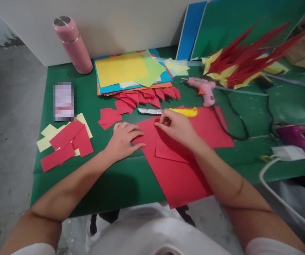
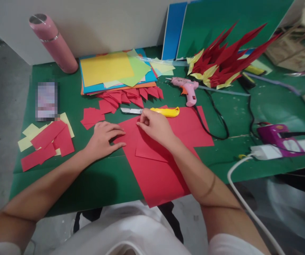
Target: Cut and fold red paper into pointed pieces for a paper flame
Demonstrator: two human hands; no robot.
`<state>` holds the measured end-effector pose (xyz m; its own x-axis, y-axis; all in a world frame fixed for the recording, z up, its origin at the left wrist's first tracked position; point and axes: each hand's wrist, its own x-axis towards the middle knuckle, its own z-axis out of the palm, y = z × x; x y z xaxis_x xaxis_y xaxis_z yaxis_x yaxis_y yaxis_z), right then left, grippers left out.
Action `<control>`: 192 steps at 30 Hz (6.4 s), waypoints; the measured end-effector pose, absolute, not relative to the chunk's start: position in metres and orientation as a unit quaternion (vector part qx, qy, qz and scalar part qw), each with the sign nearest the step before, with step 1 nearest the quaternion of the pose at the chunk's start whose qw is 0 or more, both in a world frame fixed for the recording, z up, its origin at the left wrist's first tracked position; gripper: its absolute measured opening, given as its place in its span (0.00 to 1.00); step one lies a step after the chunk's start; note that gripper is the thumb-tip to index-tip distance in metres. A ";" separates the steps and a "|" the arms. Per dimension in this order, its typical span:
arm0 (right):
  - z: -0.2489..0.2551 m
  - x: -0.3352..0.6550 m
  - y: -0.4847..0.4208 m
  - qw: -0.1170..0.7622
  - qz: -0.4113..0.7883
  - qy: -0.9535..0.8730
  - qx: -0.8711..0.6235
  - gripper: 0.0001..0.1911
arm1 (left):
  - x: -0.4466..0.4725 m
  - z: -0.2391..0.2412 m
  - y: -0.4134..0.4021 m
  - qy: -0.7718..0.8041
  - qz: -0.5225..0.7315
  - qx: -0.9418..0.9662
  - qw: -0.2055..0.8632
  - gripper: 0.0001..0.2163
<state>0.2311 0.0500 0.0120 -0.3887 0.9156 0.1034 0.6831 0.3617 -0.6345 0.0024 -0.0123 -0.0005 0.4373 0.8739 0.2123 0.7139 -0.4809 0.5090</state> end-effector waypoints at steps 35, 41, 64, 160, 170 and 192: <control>0.008 0.223 0.044 0.295 0.068 -0.931 -0.205 0.10 | -0.002 -0.005 -0.007 0.479 0.363 0.721 0.344 0.13; 0.009 0.222 0.043 0.217 0.045 -0.955 -0.195 0.13 | -0.001 -0.005 -0.006 0.490 0.388 0.707 0.331 0.07; 0.003 0.218 0.038 0.215 0.187 -0.945 -0.160 0.10 | -0.001 0.000 -0.008 0.453 0.352 0.776 0.262 0.09; 0.022 0.225 0.036 0.132 0.217 -0.949 -0.189 0.15 | 0.003 0.001 -0.016 0.447 0.302 0.790 0.293 0.24; 0.018 0.224 0.040 0.243 0.123 -0.924 -0.267 0.07 | 0.002 -0.003 -0.014 0.434 0.322 0.786 0.301 0.25; 0.015 0.225 0.042 0.210 0.306 -0.838 -0.401 0.19 | 0.004 -0.003 -0.016 0.430 0.241 0.859 0.135 0.17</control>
